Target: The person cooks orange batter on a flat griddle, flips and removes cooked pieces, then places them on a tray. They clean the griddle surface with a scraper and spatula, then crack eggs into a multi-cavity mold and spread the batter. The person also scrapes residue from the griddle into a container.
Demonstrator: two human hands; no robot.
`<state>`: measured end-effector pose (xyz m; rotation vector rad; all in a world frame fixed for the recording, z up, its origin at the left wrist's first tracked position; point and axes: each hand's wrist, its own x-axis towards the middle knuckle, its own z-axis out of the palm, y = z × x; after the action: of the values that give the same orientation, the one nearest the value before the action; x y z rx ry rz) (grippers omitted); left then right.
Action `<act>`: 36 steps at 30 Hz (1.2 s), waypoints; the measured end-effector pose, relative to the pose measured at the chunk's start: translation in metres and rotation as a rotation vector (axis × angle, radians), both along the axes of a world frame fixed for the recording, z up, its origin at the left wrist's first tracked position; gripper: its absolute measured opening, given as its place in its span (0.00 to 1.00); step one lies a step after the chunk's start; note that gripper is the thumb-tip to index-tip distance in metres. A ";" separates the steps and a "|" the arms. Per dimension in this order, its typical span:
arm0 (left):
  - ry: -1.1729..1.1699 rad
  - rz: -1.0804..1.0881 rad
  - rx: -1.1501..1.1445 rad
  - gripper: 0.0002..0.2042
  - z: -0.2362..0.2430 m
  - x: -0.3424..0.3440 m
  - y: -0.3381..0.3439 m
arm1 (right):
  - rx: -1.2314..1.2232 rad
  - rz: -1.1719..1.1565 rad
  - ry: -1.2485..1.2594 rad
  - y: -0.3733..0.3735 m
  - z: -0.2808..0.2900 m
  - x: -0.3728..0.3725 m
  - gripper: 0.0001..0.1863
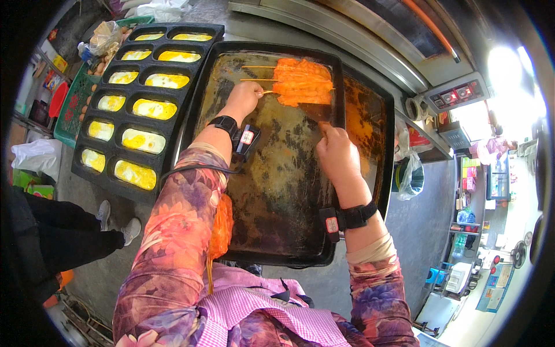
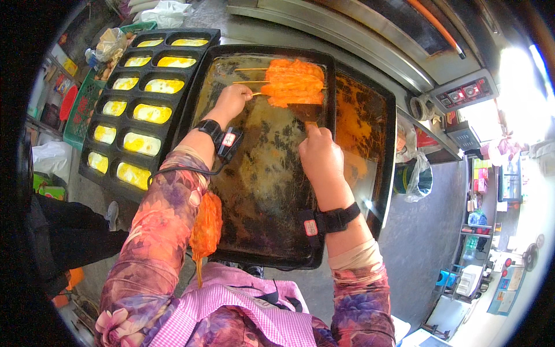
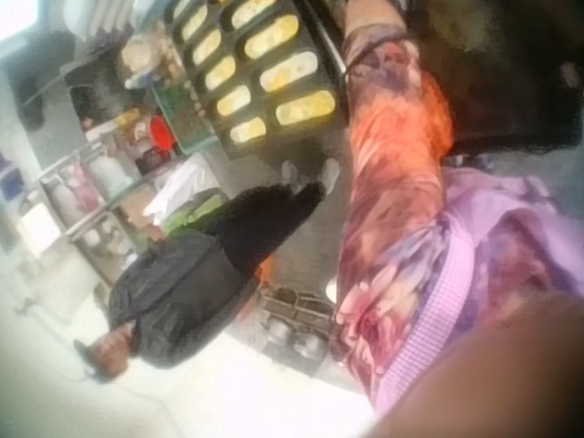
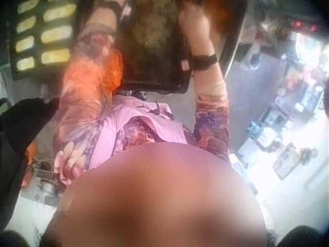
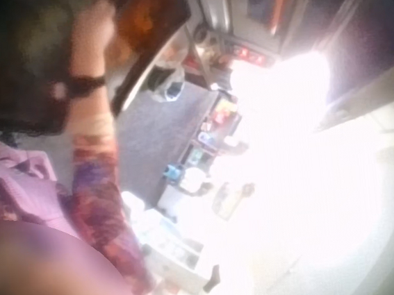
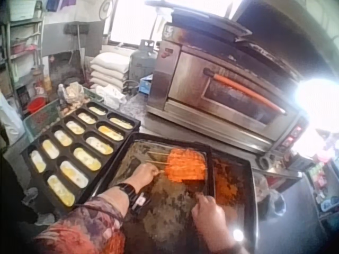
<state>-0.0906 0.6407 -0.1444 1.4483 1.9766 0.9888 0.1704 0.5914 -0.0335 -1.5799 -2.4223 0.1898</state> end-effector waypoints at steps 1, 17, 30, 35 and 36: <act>-0.060 0.046 0.005 0.06 0.000 0.000 0.002 | -0.030 0.002 -0.065 0.001 -0.001 -0.001 0.16; 0.446 0.051 0.147 0.05 -0.018 0.006 0.006 | 0.010 0.101 -0.086 0.021 0.006 -0.017 0.17; 0.134 -0.006 0.146 0.08 -0.007 -0.013 0.023 | -0.084 0.105 0.042 0.031 -0.009 -0.032 0.18; -0.094 0.003 0.086 0.08 -0.013 -0.028 0.045 | -0.056 0.104 0.039 0.023 -0.003 -0.011 0.17; -0.097 0.007 0.082 0.08 -0.014 -0.030 0.049 | -0.032 0.114 0.046 0.024 -0.001 -0.010 0.17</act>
<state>-0.1206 0.6893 -0.1588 1.4098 1.8938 1.1338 0.1606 0.6156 -0.0347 -1.4348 -2.4876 0.2837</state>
